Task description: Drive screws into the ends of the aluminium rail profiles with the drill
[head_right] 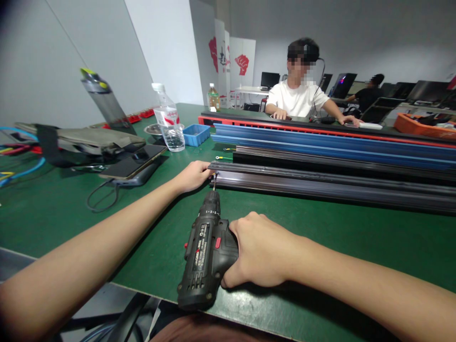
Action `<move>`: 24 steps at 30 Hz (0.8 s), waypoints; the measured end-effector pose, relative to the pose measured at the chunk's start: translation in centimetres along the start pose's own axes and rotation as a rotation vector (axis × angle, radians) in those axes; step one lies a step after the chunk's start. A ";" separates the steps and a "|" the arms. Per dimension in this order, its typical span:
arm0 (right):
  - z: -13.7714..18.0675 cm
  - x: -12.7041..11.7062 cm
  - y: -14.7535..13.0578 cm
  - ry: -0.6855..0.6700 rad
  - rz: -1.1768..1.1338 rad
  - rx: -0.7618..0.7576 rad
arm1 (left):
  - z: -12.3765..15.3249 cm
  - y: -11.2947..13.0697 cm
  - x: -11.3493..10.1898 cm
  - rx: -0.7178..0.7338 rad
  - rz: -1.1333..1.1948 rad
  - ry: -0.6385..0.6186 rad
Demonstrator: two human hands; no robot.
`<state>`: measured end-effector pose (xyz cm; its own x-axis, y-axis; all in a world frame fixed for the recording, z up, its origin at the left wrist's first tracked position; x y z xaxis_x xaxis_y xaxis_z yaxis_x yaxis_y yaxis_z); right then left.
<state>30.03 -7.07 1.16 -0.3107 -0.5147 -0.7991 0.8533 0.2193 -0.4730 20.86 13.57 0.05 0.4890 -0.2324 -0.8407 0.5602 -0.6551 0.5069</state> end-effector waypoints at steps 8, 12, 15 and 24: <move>0.1 0.0 0.0 -0.003 0.001 0.008 | 0.0 0.1 -0.1 0.012 0.009 0.001; 0.2 0.0 0.0 0.002 0.011 0.004 | 0.0 0.1 0.0 0.009 -0.006 0.001; 0.2 0.0 0.0 0.005 0.015 0.005 | 0.0 0.1 0.0 0.005 -0.012 0.001; 0.0 0.0 0.1 0.007 0.003 0.005 | -0.1 0.1 0.0 0.023 -0.017 0.004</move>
<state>30.10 -7.10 1.12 -0.3111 -0.5077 -0.8034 0.8562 0.2172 -0.4688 20.96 13.55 0.06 0.4818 -0.2183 -0.8487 0.5529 -0.6756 0.4877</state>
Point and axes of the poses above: each hand's wrist, its own z-axis away from the middle knuckle, its own x-axis out of the palm, y = z × x, the point moved 9 cm from there along -z, towards the middle knuckle, and after that the axes turned 6 degrees about -y, right-handed, at the moved point
